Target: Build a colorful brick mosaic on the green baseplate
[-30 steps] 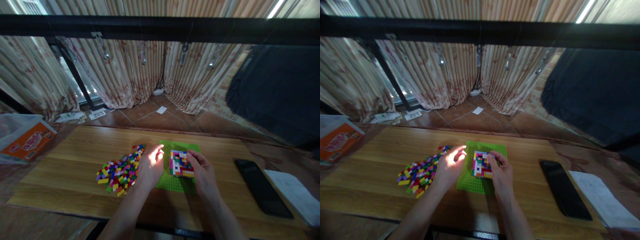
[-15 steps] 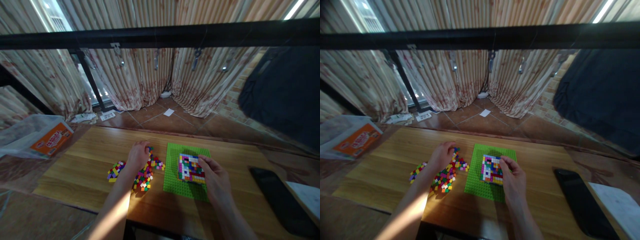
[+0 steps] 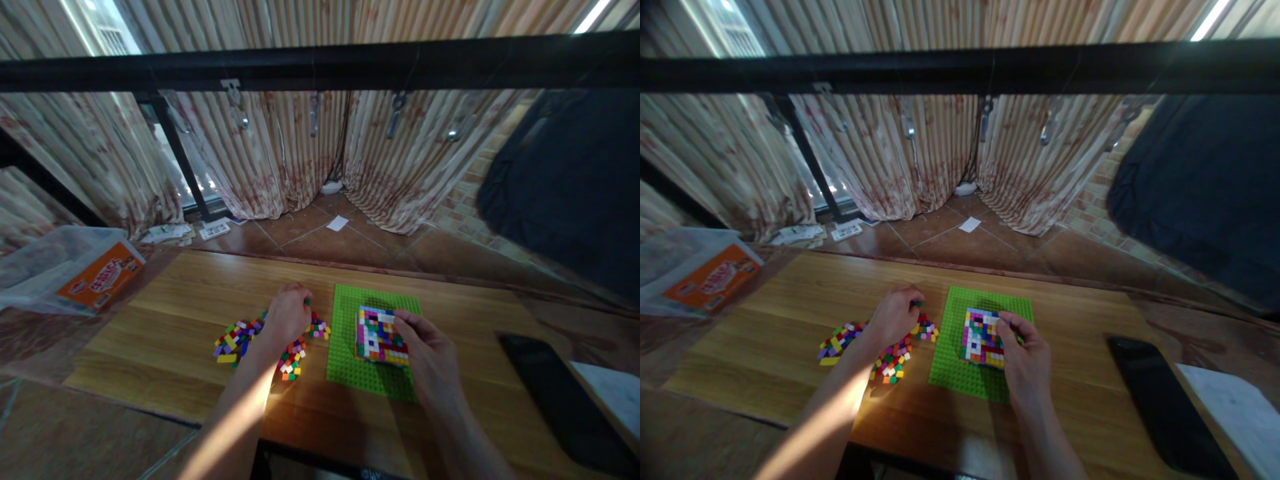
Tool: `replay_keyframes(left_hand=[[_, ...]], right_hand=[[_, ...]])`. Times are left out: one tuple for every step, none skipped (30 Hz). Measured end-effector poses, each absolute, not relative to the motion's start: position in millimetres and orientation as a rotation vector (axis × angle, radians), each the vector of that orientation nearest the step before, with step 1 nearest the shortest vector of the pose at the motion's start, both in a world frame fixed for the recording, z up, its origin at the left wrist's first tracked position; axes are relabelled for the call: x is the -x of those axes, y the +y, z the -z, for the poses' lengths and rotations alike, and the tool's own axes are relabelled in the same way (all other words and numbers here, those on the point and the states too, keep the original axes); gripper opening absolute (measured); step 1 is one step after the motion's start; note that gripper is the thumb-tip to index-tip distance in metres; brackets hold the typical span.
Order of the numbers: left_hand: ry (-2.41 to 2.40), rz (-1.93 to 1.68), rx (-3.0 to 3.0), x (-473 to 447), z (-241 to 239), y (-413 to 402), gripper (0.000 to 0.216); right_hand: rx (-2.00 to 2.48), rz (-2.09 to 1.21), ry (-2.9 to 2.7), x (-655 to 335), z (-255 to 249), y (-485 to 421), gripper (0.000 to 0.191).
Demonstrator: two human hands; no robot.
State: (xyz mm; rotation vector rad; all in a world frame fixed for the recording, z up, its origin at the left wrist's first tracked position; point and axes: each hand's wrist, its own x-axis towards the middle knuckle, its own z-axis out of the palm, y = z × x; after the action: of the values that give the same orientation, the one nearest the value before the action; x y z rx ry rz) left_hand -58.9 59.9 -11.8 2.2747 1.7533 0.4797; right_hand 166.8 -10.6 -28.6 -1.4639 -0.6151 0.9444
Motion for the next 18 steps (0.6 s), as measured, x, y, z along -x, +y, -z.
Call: replay_keyframes(left_hand=[[1.746, -0.468, -2.281, 58, 11, 59, 0.032], [1.737, -0.456, -2.284, 58, 9, 57, 0.031], [1.728, -0.440, -2.281, 57, 8, 56, 0.031], [1.721, -0.420, -2.277, 57, 7, 55, 0.030], [1.712, -0.397, -2.275, 56, 5, 53, 0.030], [1.703, -0.375, -2.274, 55, 4, 52, 0.029], [1.698, -0.355, -2.274, 55, 2, 50, 0.028], [1.688, -0.339, -2.276, 54, 1, 49, 0.028], [1.670, -0.323, -2.279, 53, 0, 48, 0.028], [1.647, -0.309, -2.281, 52, 0, 46, 0.028], [1.623, -0.295, -2.282, 51, -1, 45, 0.028], [1.602, -0.282, -2.280, 50, -1, 44, 0.027], [1.584, -0.272, -2.277, 50, -1, 43, 0.027], [1.569, -0.264, -2.270, 49, -2, 43, 0.026], [1.558, -0.254, -2.260, 48, -2, 42, 0.026], [1.550, -0.244, -2.250, 48, -2, 42, 0.026], [1.536, -0.231, -2.243, 47, -3, 41, 0.027], [1.519, -0.214, -2.242, 47, -4, 41, 0.027]], right_hand=[[1.469, -0.945, -0.618, -167, 28, -10, 0.040], [1.474, -0.946, -0.620, -167, 28, -10, 0.040], [1.480, -0.944, -0.621, -166, 28, -10, 0.041], [1.485, -0.942, -0.624, -166, 28, -10, 0.041], [1.490, -0.940, -0.631, -167, 28, -10, 0.041], [1.494, -0.935, -0.641, -167, 28, -10, 0.041], [1.499, -0.931, -0.653, -167, 28, -10, 0.041], [1.508, -0.925, -0.667, -167, 28, -10, 0.042], [1.520, -0.919, -0.680, -167, 28, -10, 0.042], [1.532, -0.911, -0.689, -167, 28, -10, 0.042], [1.542, -0.903, -0.697, -167, 27, -10, 0.041], [1.548, -0.897, -0.703, -167, 26, -11, 0.041], [1.552, -0.891, -0.707, -167, 26, -11, 0.041], [1.553, -0.884, -0.707, -167, 25, -11, 0.040], [1.553, -0.880, -0.707, -166, 25, -11, 0.040], [1.550, -0.877, -0.709, -166, 25, -10, 0.039], [1.545, -0.876, -0.711, -166, 25, -10, 0.039], [1.537, -0.877, -0.711, -166, 25, -10, 0.039]])
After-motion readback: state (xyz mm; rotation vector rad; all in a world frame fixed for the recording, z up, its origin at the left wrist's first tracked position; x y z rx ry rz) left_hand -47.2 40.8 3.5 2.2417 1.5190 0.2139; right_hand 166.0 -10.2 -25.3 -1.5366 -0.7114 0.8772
